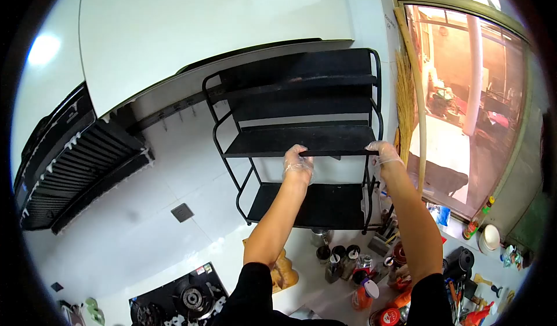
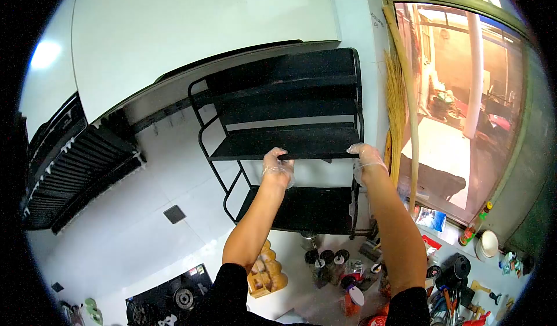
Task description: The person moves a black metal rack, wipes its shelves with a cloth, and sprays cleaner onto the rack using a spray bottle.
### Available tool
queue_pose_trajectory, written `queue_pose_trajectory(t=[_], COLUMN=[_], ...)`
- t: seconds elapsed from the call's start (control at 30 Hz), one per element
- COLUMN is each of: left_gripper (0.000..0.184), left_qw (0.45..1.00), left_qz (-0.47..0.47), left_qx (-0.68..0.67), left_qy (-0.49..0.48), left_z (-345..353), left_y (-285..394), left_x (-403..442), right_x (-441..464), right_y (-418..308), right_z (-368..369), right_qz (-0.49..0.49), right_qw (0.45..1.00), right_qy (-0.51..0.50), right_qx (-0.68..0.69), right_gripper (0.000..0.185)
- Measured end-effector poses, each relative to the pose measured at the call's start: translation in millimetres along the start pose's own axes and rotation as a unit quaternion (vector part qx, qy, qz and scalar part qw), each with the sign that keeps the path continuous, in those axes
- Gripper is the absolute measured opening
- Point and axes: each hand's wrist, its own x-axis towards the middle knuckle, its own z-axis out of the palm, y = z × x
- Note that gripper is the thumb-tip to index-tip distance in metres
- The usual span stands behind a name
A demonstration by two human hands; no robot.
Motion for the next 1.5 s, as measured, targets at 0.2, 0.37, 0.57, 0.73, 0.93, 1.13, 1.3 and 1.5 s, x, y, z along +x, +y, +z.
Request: queue_pose_trajectory(t=[0.2, 0.37, 0.57, 0.73, 0.93, 1.13, 1.3, 1.5], left_gripper=[0.013, 0.012, 0.015, 0.01, 0.011, 0.009, 0.011, 0.01], left_qw=[0.998, 0.999, 0.995, 0.992, 0.988, 0.986, 0.976, 0.962], left_qz=[0.051, 0.05, 0.092, 0.112, 0.135, 0.158, 0.215, 0.271], left_qx=[-0.022, -0.002, -0.041, -0.021, -0.067, -0.048, 0.008, -0.028], left_qy=[-0.019, -0.016, 0.013, 0.047, -0.012, 0.008, -0.025, 0.003], left_z=[0, -6, -21, -12, -27, -30, -65, -60], left_y=[17, 23, 22, 24, 23, 24, 39, 65], left_x=[-55, -92, -126, -175, -208, -261, -269, -292], right_x=[-10, 2, 3, -20, -33, -66, -66, -111], right_y=[-10, -2, 10, 10, 10, 12, 18, 0], right_z=[10, 7, 5, 7, 5, 5, 16, 54], right_qz=[-0.018, -0.032, -0.012, -0.022, -0.028, -0.036, -0.049, -0.02], right_qw=[0.999, 0.996, 0.99, 0.983, 0.973, 0.962, 0.951, 0.963], right_qy=[-0.048, -0.076, -0.138, -0.168, -0.223, -0.266, -0.303, -0.263], right_qx=[-0.014, -0.038, 0.002, 0.065, 0.056, 0.054, 0.035, 0.048], right_gripper=[0.026, 0.025, 0.042, 0.035, 0.04, 0.049, 0.059, 0.031])
